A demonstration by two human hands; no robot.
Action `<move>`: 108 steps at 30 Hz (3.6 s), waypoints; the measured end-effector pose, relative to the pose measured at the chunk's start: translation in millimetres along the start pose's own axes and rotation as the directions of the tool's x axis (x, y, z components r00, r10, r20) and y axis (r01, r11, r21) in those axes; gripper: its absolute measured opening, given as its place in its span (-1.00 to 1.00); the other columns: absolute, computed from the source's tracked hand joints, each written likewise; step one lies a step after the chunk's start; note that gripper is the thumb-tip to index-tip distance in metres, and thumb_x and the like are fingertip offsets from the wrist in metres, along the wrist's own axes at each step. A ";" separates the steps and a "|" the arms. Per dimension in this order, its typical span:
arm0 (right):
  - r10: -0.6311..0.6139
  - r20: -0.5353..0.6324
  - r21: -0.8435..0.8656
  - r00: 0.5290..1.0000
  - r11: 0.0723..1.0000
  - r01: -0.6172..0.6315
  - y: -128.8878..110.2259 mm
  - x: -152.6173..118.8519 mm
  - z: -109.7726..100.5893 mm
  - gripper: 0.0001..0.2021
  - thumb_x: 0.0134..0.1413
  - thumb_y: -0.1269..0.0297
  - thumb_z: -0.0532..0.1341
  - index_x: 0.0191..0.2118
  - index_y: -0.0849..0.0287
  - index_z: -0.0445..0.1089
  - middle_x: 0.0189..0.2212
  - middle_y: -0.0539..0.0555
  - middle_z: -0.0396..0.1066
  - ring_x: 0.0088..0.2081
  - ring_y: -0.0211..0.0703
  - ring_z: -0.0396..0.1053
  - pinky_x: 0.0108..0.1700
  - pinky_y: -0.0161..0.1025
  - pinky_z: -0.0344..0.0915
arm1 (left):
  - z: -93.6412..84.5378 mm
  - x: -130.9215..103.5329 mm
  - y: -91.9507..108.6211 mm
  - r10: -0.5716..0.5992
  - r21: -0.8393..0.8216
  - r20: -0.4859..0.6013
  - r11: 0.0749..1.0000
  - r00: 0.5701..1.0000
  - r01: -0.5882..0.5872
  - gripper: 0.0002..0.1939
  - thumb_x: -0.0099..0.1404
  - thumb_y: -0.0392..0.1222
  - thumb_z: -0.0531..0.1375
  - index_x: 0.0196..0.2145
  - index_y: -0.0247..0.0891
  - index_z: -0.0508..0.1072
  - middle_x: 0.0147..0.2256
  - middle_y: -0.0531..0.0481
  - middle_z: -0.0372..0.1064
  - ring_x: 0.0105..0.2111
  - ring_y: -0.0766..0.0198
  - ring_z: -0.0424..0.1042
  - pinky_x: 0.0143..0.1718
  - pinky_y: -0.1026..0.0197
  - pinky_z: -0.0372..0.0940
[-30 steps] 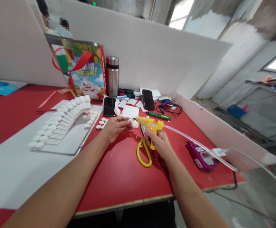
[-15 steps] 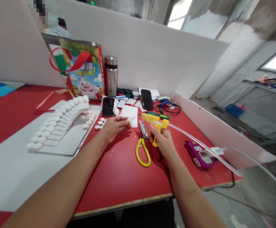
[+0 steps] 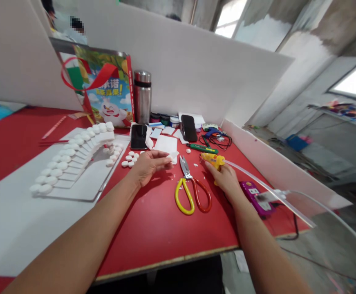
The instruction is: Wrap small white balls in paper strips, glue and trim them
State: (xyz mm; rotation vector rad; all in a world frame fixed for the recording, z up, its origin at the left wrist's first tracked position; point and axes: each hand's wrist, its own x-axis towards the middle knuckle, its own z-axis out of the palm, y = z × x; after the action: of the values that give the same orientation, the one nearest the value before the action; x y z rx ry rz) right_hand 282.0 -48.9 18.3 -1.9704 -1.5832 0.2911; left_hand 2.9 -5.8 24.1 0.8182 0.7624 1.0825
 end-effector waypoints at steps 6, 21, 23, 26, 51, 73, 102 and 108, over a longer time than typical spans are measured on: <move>0.001 0.029 -0.185 1.000 0.983 0.004 -6.6 -5.7 -7.8 -0.53 0.17 -0.12 0.21 -0.24 0.29 0.53 -0.39 0.24 0.54 -0.36 0.00 0.44 -0.32 -0.19 0.21 | 1.1 -1.8 0.9 0.009 -0.003 0.028 1.000 1.000 -0.009 -0.64 -0.09 -0.28 0.54 -0.35 -0.41 0.54 -0.43 -0.07 0.56 -0.42 0.22 0.58 -0.14 0.05 0.50; -0.143 -0.038 0.380 0.989 0.913 0.146 -86.1 -70.9 -16.5 -0.69 0.20 0.06 0.25 -0.09 0.14 0.56 -0.15 0.21 0.57 -0.19 0.01 0.49 -0.16 -0.11 0.40 | -0.3 -4.1 1.1 0.038 0.063 0.076 0.997 0.996 -0.043 -0.62 -0.11 -0.18 0.56 -0.36 -0.37 0.57 -0.42 -0.07 0.57 -0.43 0.17 0.60 -0.17 0.06 0.48; -0.098 0.100 0.652 0.990 0.758 0.009 -97.6 -50.8 -1.1 -0.63 0.12 0.09 0.30 -0.01 0.16 0.56 -0.27 0.13 0.56 -0.27 -0.09 0.46 -0.23 -0.17 0.37 | 0.4 -5.0 1.3 0.042 0.090 0.080 0.995 0.996 -0.049 -0.62 -0.09 -0.15 0.56 -0.35 -0.36 0.58 -0.42 -0.08 0.57 -0.42 0.19 0.59 -0.18 0.08 0.47; -0.075 0.228 0.844 0.971 0.512 -0.159 -103.1 -28.5 23.0 -0.65 0.03 0.18 0.33 -0.06 0.19 0.60 -0.46 0.00 0.45 -0.47 -0.30 0.28 -0.39 -0.28 0.22 | 1.5 -5.8 1.1 0.044 0.110 0.078 0.993 0.996 -0.053 -0.62 -0.09 -0.14 0.56 -0.35 -0.34 0.58 -0.41 -0.07 0.57 -0.41 0.20 0.59 -0.18 0.12 0.47; -0.018 0.163 0.869 0.987 0.476 -0.135 -91.0 -23.5 51.4 -0.76 -0.13 0.19 0.45 -0.30 0.20 0.63 -0.58 -0.06 0.41 -0.53 -0.33 0.23 -0.41 -0.30 0.20 | 0.0 -2.3 -9.2 0.020 0.174 0.071 0.984 0.997 -0.032 -0.62 -0.05 -0.12 0.54 -0.32 -0.36 0.61 -0.41 -0.13 0.59 -0.41 0.23 0.57 -0.21 0.16 0.46; -0.144 0.053 0.832 0.988 0.553 0.036 -83.8 -19.0 55.9 -0.87 -0.01 0.26 0.37 -0.31 0.13 0.63 -0.58 -0.07 0.34 -0.51 -0.31 0.21 -0.41 -0.30 0.17 | 1.1 -1.4 -8.2 -0.029 0.077 0.077 0.997 0.997 0.023 -0.60 -0.10 -0.17 0.57 -0.33 -0.41 0.59 -0.41 -0.07 0.58 -0.43 0.23 0.59 -0.17 0.13 0.49; -0.298 -0.023 0.705 0.954 0.672 0.227 -90.8 -25.5 48.0 -0.82 0.03 0.36 0.23 -0.28 0.13 0.60 -0.30 0.04 0.53 -0.29 -0.18 0.45 -0.22 -0.23 0.35 | 0.4 1.6 -14.7 0.004 0.060 0.082 0.998 0.997 -0.009 -0.59 -0.09 -0.12 0.56 -0.33 -0.37 0.58 -0.37 -0.07 0.57 -0.41 0.25 0.56 -0.22 0.13 0.46; -0.344 -0.072 0.640 0.936 0.704 0.308 -91.4 -27.2 48.2 -0.80 0.05 0.36 0.20 -0.27 0.14 0.60 -0.33 0.06 0.51 -0.28 -0.16 0.45 -0.22 -0.22 0.34 | 2.0 0.1 -13.1 0.000 0.079 0.063 0.997 0.998 -0.005 -0.58 -0.11 -0.12 0.56 -0.33 -0.36 0.57 -0.37 -0.05 0.57 -0.43 0.26 0.55 -0.24 0.15 0.45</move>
State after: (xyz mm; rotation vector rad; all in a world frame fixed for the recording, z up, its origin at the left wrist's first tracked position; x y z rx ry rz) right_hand 175.4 -48.9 26.1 -1.1340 -1.5531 0.6488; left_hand 10.5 -9.4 13.8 0.9164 0.7556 1.0294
